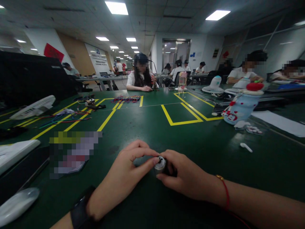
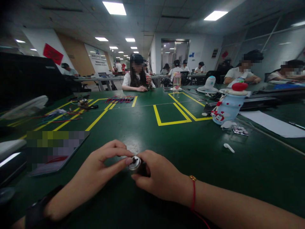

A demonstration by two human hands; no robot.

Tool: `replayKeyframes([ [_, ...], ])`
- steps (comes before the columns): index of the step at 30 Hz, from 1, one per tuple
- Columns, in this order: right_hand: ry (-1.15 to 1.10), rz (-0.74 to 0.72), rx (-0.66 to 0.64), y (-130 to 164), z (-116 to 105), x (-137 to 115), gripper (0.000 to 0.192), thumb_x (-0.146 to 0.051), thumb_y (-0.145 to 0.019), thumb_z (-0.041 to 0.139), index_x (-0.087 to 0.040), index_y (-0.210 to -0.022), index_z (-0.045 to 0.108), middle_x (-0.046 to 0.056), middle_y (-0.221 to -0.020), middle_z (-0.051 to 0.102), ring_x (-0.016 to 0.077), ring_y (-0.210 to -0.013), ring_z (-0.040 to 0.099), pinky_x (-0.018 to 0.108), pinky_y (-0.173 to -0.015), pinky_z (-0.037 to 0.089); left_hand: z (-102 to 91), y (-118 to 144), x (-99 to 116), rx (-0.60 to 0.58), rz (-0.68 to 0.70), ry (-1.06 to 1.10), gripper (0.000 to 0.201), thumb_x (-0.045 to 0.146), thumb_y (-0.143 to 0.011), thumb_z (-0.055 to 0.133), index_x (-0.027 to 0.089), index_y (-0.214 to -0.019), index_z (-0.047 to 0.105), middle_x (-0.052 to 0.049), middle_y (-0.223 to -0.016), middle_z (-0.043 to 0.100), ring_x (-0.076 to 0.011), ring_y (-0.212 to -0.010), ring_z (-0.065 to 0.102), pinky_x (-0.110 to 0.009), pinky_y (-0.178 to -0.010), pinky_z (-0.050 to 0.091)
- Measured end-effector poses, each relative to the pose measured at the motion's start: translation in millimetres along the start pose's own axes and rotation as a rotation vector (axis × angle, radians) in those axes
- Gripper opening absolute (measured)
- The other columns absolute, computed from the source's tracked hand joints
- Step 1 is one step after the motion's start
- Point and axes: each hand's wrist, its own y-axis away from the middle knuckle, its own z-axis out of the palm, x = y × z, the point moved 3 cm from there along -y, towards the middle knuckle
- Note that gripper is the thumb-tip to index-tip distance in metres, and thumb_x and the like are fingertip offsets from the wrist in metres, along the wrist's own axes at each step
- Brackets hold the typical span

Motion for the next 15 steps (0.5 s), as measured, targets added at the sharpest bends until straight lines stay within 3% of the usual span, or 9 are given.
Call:
replayKeyframes([
  [8,0.008,-0.003,-0.010,1.0,-1.5,-0.5,0.020,-0.027,-0.080,0.063,-0.020,-0.097,0.055,-0.001,-0.083,0.054,0.0113,-0.066,0.049,0.025,-0.059,0.039,-1.8,5.1,3.1,-0.052,0.000,-0.003,0.013,0.028,-0.089,0.056,0.030,-0.096,0.067,0.002,-0.094,0.058,-0.0156,-0.088,0.056,-0.028,-0.079,0.043],
  [11,0.005,0.015,-0.019,2.5,-2.9,-1.4,0.023,-0.027,-0.079,0.063,-0.020,-0.100,0.056,0.000,-0.088,0.056,0.0118,-0.068,0.049,0.026,-0.060,0.039,-9.1,5.9,-10.0,-0.001,-0.095,0.006,0.017,0.035,-0.090,0.053,0.028,-0.100,0.066,0.000,-0.095,0.060,-0.0176,-0.087,0.056,-0.030,-0.077,0.043],
  [15,-0.013,0.034,-0.013,3.5,-4.7,-2.9,0.023,-0.026,-0.079,0.064,-0.019,-0.100,0.057,0.001,-0.087,0.057,0.0121,-0.068,0.050,0.026,-0.059,0.040,-18.7,2.6,-40.9,0.006,-0.294,0.079,0.024,0.043,-0.087,0.055,0.022,-0.087,0.067,0.000,-0.082,0.063,-0.0192,-0.080,0.057,-0.029,-0.073,0.041],
])
